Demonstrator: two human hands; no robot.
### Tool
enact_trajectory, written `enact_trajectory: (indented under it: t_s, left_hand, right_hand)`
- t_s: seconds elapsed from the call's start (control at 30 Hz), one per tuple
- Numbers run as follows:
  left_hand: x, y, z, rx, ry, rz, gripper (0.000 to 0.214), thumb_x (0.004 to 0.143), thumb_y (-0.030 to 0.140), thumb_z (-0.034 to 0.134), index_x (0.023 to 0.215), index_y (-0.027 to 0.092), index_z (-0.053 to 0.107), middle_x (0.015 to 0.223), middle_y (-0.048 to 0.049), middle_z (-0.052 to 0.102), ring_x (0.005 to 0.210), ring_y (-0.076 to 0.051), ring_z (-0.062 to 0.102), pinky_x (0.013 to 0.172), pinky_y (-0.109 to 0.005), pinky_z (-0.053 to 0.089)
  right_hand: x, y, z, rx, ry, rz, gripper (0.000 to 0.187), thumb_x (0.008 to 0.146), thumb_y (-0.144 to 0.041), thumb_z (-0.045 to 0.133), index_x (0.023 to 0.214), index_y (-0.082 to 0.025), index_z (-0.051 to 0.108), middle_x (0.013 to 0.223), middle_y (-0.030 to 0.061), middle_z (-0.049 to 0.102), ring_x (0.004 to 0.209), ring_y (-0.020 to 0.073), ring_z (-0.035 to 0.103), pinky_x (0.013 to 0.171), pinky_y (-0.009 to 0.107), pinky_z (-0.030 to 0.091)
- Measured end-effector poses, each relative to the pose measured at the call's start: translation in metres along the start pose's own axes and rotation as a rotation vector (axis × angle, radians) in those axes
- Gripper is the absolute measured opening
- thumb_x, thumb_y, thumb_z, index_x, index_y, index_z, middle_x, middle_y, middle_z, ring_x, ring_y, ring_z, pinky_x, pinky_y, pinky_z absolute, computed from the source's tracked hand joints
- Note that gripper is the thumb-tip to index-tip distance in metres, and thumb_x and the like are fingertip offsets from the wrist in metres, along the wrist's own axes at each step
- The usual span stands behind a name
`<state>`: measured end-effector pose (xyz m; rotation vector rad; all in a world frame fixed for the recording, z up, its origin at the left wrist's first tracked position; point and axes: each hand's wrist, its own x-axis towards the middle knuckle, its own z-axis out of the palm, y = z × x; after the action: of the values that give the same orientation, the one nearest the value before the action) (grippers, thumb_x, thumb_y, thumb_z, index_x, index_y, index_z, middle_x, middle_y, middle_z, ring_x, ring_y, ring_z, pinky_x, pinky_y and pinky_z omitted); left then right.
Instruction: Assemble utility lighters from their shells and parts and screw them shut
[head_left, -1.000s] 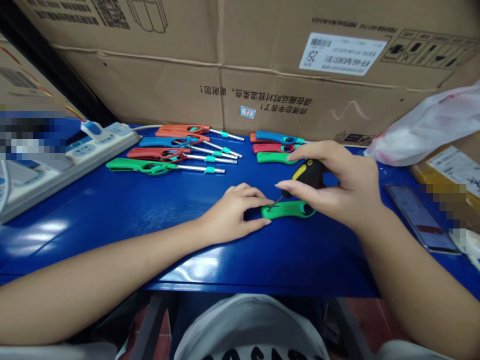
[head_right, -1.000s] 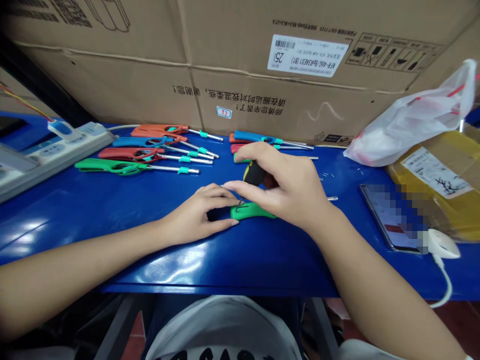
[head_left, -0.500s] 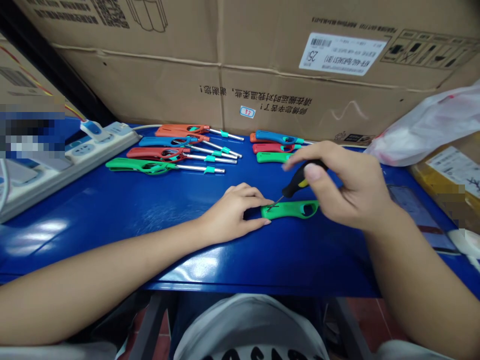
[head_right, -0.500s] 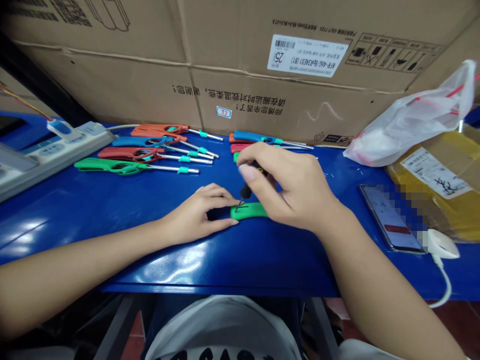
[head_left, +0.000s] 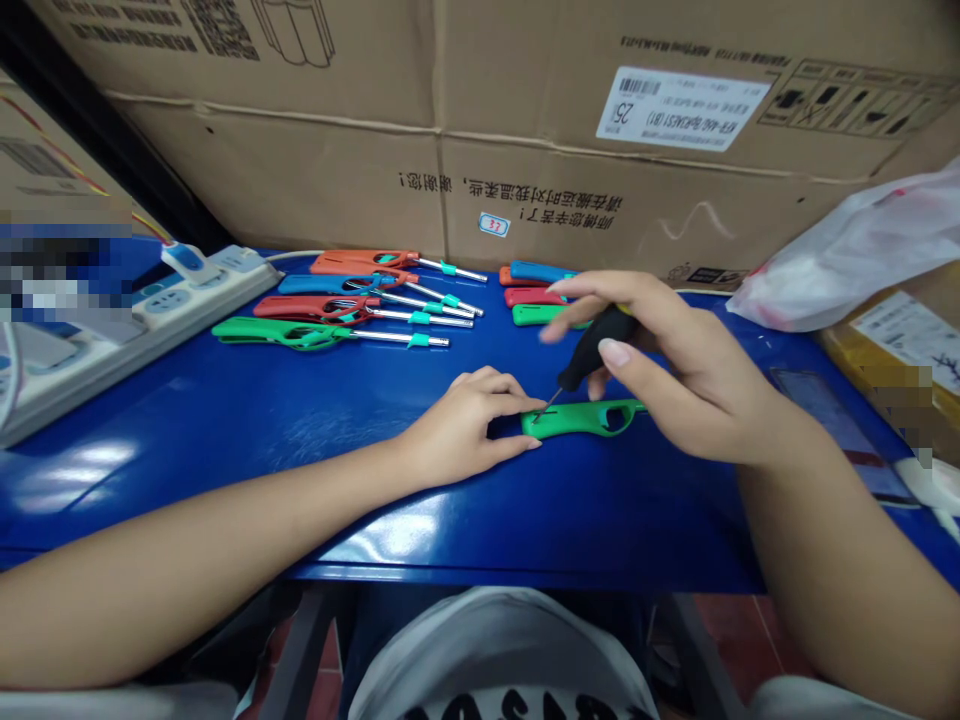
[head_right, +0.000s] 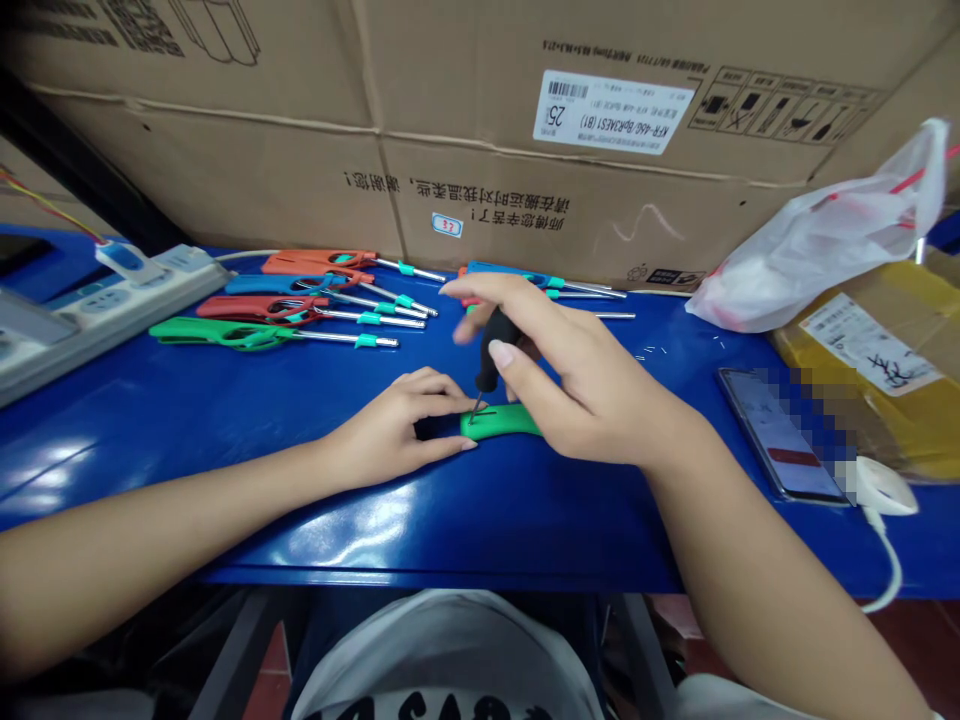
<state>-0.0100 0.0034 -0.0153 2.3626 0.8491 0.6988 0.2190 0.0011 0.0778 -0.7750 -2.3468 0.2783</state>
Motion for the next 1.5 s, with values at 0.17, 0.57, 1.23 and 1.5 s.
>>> enact_trajectory:
  t_s: [0.17,0.57,1.23,1.5]
  left_hand:
    - [0.0,-0.002,0.001,0.013,0.017,0.009,0.035,0.09,0.033,0.076,0.123,0.022,0.072,0.114,-0.006,0.071,0.11,-0.025,0.061,0.099,-0.044,0.044]
    - [0.0,-0.001,0.002,0.012,0.017,0.006,0.035,0.09,0.032,0.077,0.123,0.022,0.072,0.114,-0.006,0.071,0.11,-0.025,0.062,0.099,-0.044,0.044]
    - [0.0,0.0,0.0,0.005,0.004,-0.007,0.035,0.09,0.033,0.076,0.123,0.022,0.072,0.112,-0.0059,0.071,0.108,-0.024,0.062,0.099,-0.043,0.044]
    - [0.0,0.0,0.001,-0.002,0.009,-0.002,0.035,0.09,0.032,0.076,0.123,0.021,0.072,0.11,-0.006,0.071,0.106,-0.023,0.062,0.097,-0.042,0.045]
  right_hand:
    - [0.001,0.004,0.005,-0.207,0.171,-0.069,0.02,0.088,-0.036,0.075,0.1,-0.022,0.069,0.091,0.0008,0.076,0.07,0.0167,0.07,0.063,0.027,0.054]
    - [-0.001,0.003,0.004,-0.187,0.166,-0.029,0.019,0.088,-0.039,0.075,0.098,-0.023,0.07,0.089,0.0007,0.076,0.069,0.0181,0.071,0.064,0.028,0.055]
    - [0.0,-0.004,-0.003,-0.088,0.029,-0.014,0.024,0.099,-0.031,0.057,0.12,-0.025,0.066,0.104,0.002,0.077,0.084,0.0181,0.075,0.072,0.028,0.057]
    - [0.002,0.0,0.001,0.017,0.056,0.069,0.03,0.105,-0.038,0.046,0.123,-0.023,0.064,0.112,0.0062,0.076,0.081,0.0176,0.074,0.07,0.029,0.058]
